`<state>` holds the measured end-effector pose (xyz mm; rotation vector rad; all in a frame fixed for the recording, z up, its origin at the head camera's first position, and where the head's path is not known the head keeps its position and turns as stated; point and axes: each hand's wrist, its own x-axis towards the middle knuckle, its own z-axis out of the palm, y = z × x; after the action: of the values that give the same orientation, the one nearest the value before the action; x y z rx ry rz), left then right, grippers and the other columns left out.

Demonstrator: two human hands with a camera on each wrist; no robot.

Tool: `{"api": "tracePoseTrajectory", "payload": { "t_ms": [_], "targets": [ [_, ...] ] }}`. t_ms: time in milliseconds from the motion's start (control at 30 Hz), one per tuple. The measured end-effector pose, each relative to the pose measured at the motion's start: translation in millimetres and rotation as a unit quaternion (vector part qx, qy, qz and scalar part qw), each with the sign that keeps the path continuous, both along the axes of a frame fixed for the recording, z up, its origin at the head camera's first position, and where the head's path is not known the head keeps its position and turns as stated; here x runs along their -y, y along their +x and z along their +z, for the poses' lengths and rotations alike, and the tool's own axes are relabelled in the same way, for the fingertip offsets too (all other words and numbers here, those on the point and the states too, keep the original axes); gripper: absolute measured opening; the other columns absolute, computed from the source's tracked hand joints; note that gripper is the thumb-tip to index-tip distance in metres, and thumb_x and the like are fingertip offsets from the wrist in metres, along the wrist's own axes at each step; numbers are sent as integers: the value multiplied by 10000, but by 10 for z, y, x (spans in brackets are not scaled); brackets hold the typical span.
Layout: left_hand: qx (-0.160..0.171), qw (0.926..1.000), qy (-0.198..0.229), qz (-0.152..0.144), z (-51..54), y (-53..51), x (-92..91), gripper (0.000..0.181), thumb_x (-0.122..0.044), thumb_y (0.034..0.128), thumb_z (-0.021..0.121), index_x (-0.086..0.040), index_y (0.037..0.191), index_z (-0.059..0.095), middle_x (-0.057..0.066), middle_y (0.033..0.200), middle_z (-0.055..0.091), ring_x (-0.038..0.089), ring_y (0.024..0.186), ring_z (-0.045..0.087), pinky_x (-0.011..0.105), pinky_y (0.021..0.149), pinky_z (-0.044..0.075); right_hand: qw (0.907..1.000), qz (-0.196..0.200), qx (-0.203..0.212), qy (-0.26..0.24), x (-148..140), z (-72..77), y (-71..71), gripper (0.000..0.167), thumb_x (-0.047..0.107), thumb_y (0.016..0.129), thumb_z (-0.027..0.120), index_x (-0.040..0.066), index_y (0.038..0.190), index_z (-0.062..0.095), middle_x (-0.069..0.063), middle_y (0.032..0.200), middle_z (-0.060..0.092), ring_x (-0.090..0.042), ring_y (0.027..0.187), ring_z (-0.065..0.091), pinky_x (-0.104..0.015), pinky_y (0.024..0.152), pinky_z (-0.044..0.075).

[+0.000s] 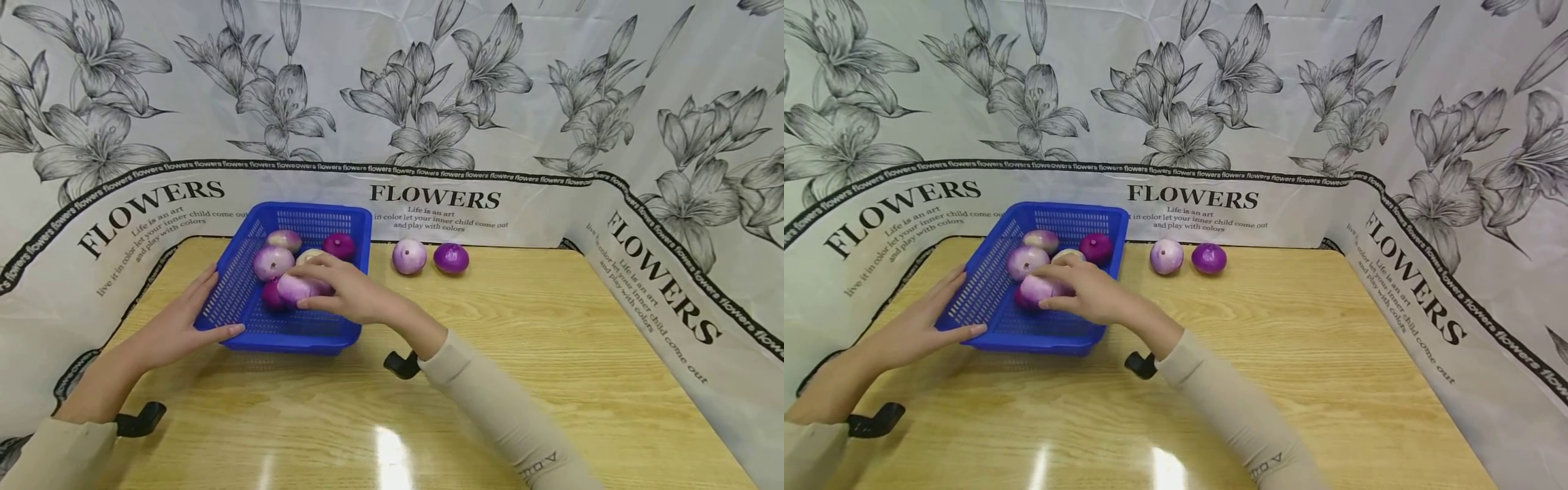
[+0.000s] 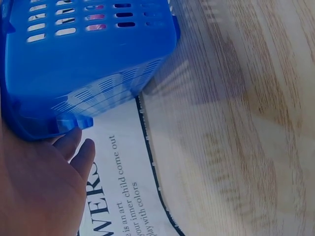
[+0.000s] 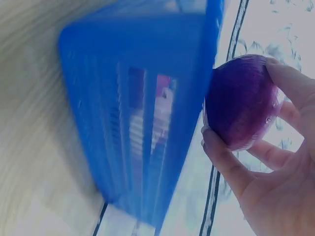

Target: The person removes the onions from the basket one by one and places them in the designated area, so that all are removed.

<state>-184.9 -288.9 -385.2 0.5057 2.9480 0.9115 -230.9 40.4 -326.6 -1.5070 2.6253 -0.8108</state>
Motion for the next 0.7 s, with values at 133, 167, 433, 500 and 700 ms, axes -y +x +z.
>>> {"api": "tracePoseTrajectory", "payload": {
  "t_ms": [133, 167, 433, 500, 700],
  "targets": [
    [5, 10000, -3, -1, 3, 7, -1, 1139, -521, 927, 712, -68, 1641, -51, 148, 1711, -93, 521, 1528, 32, 778, 1117, 171, 9991, -310, 180, -208, -344, 64, -10, 526, 275, 997, 691, 109, 1478, 556, -106, 1391, 542, -206, 1240, 526, -345, 1044, 455],
    [13, 10000, -5, -6, 4, 6, -1, 1139, -522, 928, 710, -68, 1641, -53, 151, 1710, -94, 520, 1529, 30, 777, 1118, 169, 9987, -385, 233, -244, -425, 67, -17, 526, 271, 995, 695, 108, 1476, 558, -113, 1375, 547, -207, 1212, 534, -352, 1015, 470],
    [45, 10000, -58, -18, 37, -8, -6, 1151, -535, 923, 710, -57, 1638, -55, 164, 1708, -96, 521, 1529, 21, 776, 1121, 162, 9943, -877, 411, -455, -976, 81, -63, 523, 270, 989, 704, 157, 1479, 560, -124, 1410, 539, -241, 1201, 537, -435, 967, 505],
    [55, 10000, -62, -11, 24, -1, -1, 1153, -537, 921, 712, -59, 1639, -53, 168, 1708, -91, 525, 1527, 28, 777, 1120, 166, 9933, -953, 442, -489, -1102, 80, -64, 536, 252, 982, 714, 145, 1483, 557, -131, 1394, 544, -253, 1182, 541, -440, 945, 515],
    [14, 10000, -60, -10, 8, 4, 0, 1153, -533, 920, 715, -57, 1639, -50, 171, 1709, -81, 526, 1526, 50, 772, 1122, 178, 9886, -1387, 401, -438, -1482, 67, -115, 546, 225, 978, 718, 105, 1483, 547, -180, 1442, 503, -317, 1248, 540, -492, 991, 514]
  ]
}}
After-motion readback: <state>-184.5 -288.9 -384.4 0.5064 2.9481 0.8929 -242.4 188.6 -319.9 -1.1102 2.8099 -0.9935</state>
